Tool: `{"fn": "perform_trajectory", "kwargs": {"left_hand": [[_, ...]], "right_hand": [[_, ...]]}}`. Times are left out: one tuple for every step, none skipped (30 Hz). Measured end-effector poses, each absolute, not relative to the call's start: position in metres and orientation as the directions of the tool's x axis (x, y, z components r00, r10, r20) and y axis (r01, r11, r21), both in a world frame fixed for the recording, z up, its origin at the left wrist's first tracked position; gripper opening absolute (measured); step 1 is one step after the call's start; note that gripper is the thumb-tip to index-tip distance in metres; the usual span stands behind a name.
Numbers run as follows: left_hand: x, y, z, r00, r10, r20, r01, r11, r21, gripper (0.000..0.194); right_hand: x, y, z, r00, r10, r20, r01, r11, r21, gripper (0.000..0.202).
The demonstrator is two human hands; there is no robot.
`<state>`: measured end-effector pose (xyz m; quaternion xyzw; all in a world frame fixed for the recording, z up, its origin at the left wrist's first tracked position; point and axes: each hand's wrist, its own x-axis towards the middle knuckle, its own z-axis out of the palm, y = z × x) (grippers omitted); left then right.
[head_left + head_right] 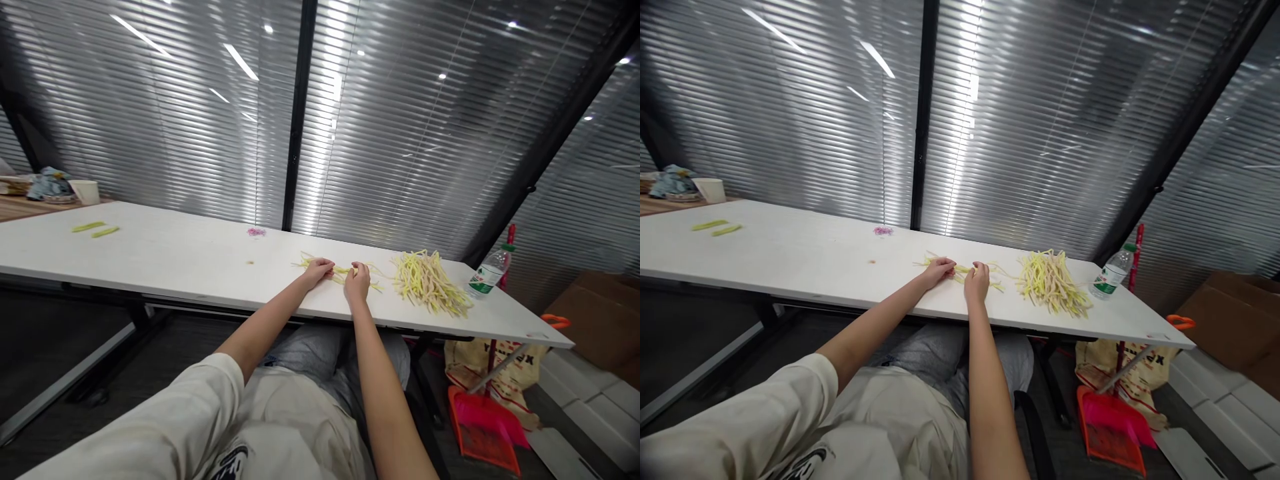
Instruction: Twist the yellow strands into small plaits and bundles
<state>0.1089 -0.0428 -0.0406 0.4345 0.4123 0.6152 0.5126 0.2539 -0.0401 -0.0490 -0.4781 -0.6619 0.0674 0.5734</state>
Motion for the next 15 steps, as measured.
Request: {"fn": "perform_trajectory", "kwargs": {"left_hand": [[0.1089, -0.0427, -0.0408, -0.093, 0.989, 0.118, -0.272, -0.139, 0.952, 0.014], [0.1089, -0.0426, -0.0411, -0.089, 0.988, 0.123, -0.271, -0.143, 0.952, 0.015], [0.1090, -0.0423, -0.0416, -0.087, 0.988, 0.129, -0.270, -0.148, 0.951, 0.015], [0.1092, -0.0420, -0.0421, -0.084, 0.987, 0.137, -0.270, -0.155, 0.950, 0.016], [0.1096, -0.0418, -0.0426, -0.078, 0.986, 0.145, -0.267, -0.161, 0.950, 0.017], [0.1101, -0.0416, -0.0431, -0.070, 0.986, 0.154, -0.261, -0.167, 0.951, 0.017], [0.1107, -0.0415, -0.0436, -0.061, 0.984, 0.165, -0.251, -0.175, 0.952, 0.017], [0.1115, -0.0415, -0.0440, -0.052, 0.983, 0.174, -0.235, -0.181, 0.955, 0.017], [0.1123, -0.0416, -0.0442, -0.046, 0.982, 0.182, -0.217, -0.188, 0.958, 0.016], [0.1132, -0.0416, -0.0443, -0.042, 0.982, 0.187, -0.198, -0.191, 0.961, 0.016], [0.1140, -0.0416, -0.0444, -0.039, 0.981, 0.190, -0.181, -0.194, 0.964, 0.016], [0.1147, -0.0414, -0.0445, -0.033, 0.981, 0.193, -0.168, -0.196, 0.966, 0.016], [0.1151, -0.0410, -0.0446, -0.029, 0.980, 0.198, -0.162, -0.200, 0.966, 0.016], [0.1154, -0.0404, -0.0447, -0.030, 0.978, 0.207, -0.165, -0.209, 0.964, 0.016], [0.1153, -0.0396, -0.0448, -0.037, 0.978, 0.204, -0.173, -0.207, 0.963, 0.016]], "right_hand": [[0.2537, -0.0400, -0.0496, 0.093, 0.715, 0.693, 0.562, 0.537, -0.629, 0.024], [0.2536, -0.0399, -0.0502, 0.073, 0.719, 0.691, 0.568, 0.540, -0.622, 0.024], [0.2536, -0.0398, -0.0508, 0.055, 0.723, 0.689, 0.572, 0.543, -0.615, 0.024], [0.2537, -0.0397, -0.0512, 0.041, 0.725, 0.687, 0.574, 0.546, -0.610, 0.025], [0.2538, -0.0395, -0.0515, 0.028, 0.727, 0.687, 0.574, 0.550, -0.606, 0.025], [0.2540, -0.0393, -0.0518, 0.018, 0.726, 0.687, 0.574, 0.555, -0.602, 0.025], [0.2543, -0.0391, -0.0521, 0.007, 0.724, 0.690, 0.572, 0.563, -0.596, 0.025], [0.2547, -0.0389, -0.0522, -0.003, 0.721, 0.693, 0.571, 0.570, -0.590, 0.025], [0.2551, -0.0387, -0.0524, -0.017, 0.718, 0.696, 0.571, 0.578, -0.583, 0.025], [0.2555, -0.0385, -0.0526, -0.034, 0.716, 0.698, 0.573, 0.586, -0.573, 0.025], [0.2558, -0.0383, -0.0527, -0.057, 0.714, 0.697, 0.575, 0.595, -0.562, 0.025], [0.2562, -0.0382, -0.0529, -0.082, 0.711, 0.698, 0.577, 0.605, -0.549, 0.025], [0.2565, -0.0379, -0.0529, -0.100, 0.707, 0.700, 0.578, 0.614, -0.538, 0.024], [0.2568, -0.0377, -0.0529, -0.118, 0.703, 0.701, 0.581, 0.622, -0.525, 0.024], [0.2571, -0.0374, -0.0528, -0.134, 0.699, 0.702, 0.584, 0.628, -0.515, 0.024]]}}
